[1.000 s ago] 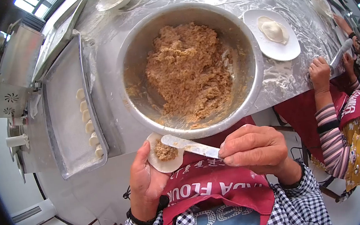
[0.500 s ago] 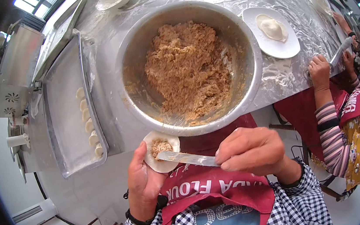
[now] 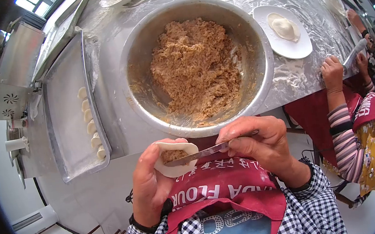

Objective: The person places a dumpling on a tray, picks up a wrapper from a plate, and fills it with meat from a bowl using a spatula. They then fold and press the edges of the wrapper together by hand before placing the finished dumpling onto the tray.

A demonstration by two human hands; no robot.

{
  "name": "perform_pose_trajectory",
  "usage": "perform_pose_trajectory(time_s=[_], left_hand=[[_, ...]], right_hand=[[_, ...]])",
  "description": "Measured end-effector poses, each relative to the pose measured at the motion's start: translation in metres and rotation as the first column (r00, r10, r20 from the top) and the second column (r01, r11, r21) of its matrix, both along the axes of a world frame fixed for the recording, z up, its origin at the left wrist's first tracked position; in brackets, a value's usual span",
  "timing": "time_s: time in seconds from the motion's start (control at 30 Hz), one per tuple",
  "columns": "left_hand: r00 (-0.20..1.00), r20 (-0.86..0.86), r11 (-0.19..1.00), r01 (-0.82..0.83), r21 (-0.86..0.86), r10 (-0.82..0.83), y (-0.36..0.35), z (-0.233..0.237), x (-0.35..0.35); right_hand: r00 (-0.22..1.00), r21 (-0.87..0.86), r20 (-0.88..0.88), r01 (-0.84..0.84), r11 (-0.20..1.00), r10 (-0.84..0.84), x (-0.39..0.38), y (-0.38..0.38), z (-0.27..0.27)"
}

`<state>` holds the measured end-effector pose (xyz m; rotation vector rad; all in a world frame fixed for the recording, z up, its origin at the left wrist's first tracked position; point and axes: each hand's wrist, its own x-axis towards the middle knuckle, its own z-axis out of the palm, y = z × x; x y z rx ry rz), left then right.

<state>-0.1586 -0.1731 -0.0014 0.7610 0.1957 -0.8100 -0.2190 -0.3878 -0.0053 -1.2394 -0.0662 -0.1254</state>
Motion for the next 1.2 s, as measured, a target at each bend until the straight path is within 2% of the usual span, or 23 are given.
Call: perform_pose_trajectory(time_s=[0.07,0.17,0.3,0.37,0.47,0.53,0.63,0.7,0.77,1.07,1.13,1.2], left_hand=[[1.000,0.010,0.995,-0.026,0.092,0.025,-0.002,0.001,0.001],[0.998,0.056,0.999,0.018,0.029,-0.020,-0.002,0.003,0.001],[0.998,0.063,0.999,0.005,0.032,-0.007,-0.004,0.003,0.001],[0.998,0.054,0.993,-0.023,0.119,0.017,-0.004,0.003,0.001],[0.999,0.034,1.000,0.007,0.022,-0.007,-0.003,0.002,0.002],[0.999,0.037,1.000,0.001,0.027,-0.002,-0.005,0.002,0.003],[0.999,0.029,1.000,-0.014,0.024,0.014,-0.006,0.004,0.005],[1.000,0.014,1.000,-0.016,0.014,0.016,-0.007,0.007,0.004],[0.998,0.067,0.992,0.005,0.125,-0.014,-0.009,0.011,0.003],[0.995,0.104,0.988,-0.016,0.156,0.000,-0.012,0.012,0.002],[0.996,0.091,0.994,-0.031,0.105,0.022,-0.010,0.008,0.004],[0.996,0.075,0.997,-0.044,0.057,0.040,-0.007,0.008,0.008]], right_hand=[[1.000,-0.003,0.019,0.020,1.000,-0.020,0.000,-0.002,0.002],[0.999,0.008,0.006,0.054,0.998,-0.054,0.001,0.000,0.002],[0.998,0.024,-0.022,0.064,0.998,-0.064,0.003,-0.002,0.001],[0.994,0.032,-0.044,0.100,0.995,-0.098,0.003,-0.004,0.001],[0.987,0.060,-0.086,0.140,0.988,-0.135,0.003,-0.007,0.003],[0.986,0.083,-0.102,0.142,0.986,-0.134,0.003,-0.010,0.004],[0.981,0.141,-0.089,0.186,0.972,-0.175,0.002,-0.015,0.005],[0.994,0.111,-0.024,0.111,0.988,-0.109,0.003,-0.017,0.005],[0.992,0.087,-0.039,0.123,0.989,-0.120,0.001,-0.015,0.006],[0.984,0.046,-0.040,0.175,0.984,-0.173,0.001,-0.021,0.008],[0.980,0.058,-0.044,0.198,0.979,-0.195,0.001,-0.030,0.011],[0.970,0.069,0.047,0.235,0.970,-0.238,0.004,-0.046,0.018]])
